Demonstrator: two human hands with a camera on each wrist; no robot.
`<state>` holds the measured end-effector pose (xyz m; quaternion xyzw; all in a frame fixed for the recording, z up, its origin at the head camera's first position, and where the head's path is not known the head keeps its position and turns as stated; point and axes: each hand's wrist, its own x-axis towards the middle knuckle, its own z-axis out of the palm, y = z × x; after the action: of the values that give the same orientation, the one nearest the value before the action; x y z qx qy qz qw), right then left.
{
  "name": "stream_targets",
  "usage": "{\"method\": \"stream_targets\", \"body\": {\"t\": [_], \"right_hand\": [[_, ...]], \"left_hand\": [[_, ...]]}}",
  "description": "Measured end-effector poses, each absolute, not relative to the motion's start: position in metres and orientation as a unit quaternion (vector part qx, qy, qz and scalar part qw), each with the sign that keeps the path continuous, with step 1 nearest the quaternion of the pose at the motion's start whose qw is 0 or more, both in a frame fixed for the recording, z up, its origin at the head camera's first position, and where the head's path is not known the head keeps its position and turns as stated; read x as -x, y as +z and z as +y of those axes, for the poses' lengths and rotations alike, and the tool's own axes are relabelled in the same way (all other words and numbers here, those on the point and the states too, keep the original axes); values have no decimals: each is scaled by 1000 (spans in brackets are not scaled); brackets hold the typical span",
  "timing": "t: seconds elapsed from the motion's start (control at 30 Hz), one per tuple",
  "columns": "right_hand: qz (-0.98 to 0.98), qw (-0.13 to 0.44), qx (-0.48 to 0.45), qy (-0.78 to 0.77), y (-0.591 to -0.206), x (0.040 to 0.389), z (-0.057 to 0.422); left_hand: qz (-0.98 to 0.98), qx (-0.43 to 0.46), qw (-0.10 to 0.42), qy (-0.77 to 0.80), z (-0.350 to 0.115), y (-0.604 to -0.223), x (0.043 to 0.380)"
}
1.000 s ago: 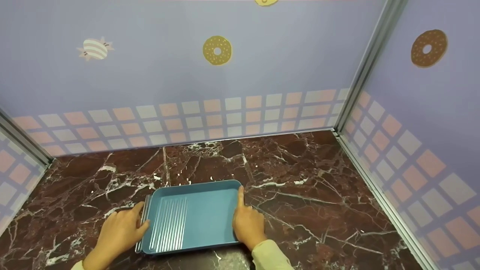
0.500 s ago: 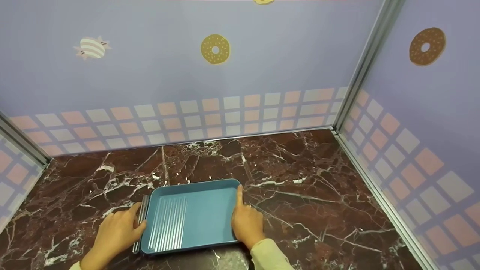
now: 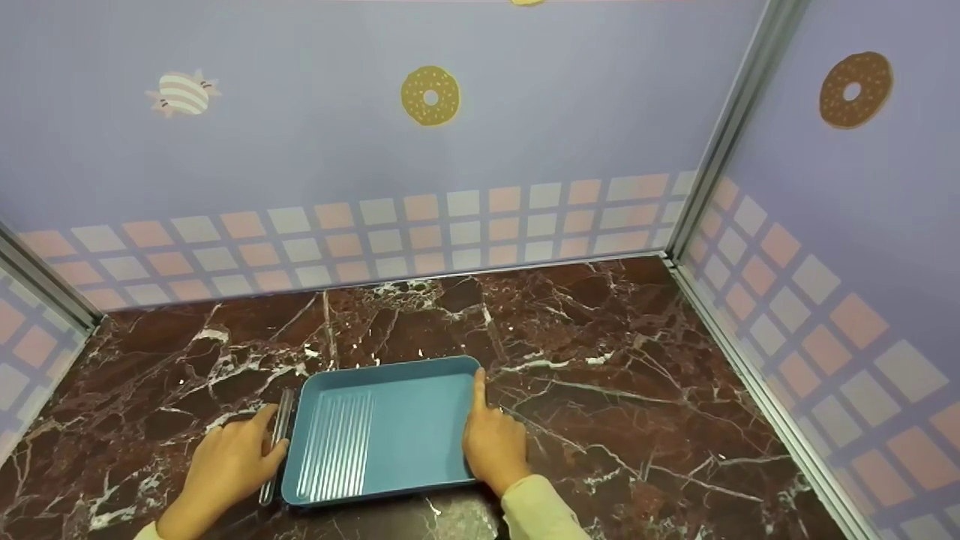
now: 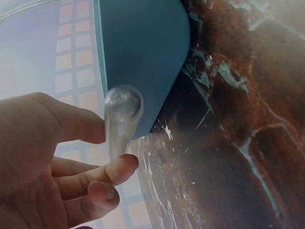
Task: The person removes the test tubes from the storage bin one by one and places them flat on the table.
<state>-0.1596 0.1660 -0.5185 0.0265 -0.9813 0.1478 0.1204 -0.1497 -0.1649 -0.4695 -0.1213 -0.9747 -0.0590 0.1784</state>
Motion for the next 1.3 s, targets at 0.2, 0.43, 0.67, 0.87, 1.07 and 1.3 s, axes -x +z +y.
{"method": "stream_targets", "body": {"t": [0.2, 0.43, 0.67, 0.87, 1.07, 1.3], "right_hand": [[-982, 116, -24, 147, -519, 159, 167], [-984, 94, -25, 150, -519, 161, 166], [-985, 86, -21, 148, -517, 163, 167], [-985, 87, -20, 149, -517, 163, 166], [-985, 89, -19, 148, -518, 163, 165], [-985, 90, -15, 149, -519, 162, 166]], "left_hand": [[-978, 114, 161, -63, -166, -474, 151], [-981, 104, 145, -72, -168, -477, 151], [-976, 117, 166, -73, -168, -480, 153], [-982, 99, 141, -81, -169, -482, 154], [-982, 93, 137, -90, -169, -486, 155], [-982, 95, 138, -90, -169, -489, 157]]}}
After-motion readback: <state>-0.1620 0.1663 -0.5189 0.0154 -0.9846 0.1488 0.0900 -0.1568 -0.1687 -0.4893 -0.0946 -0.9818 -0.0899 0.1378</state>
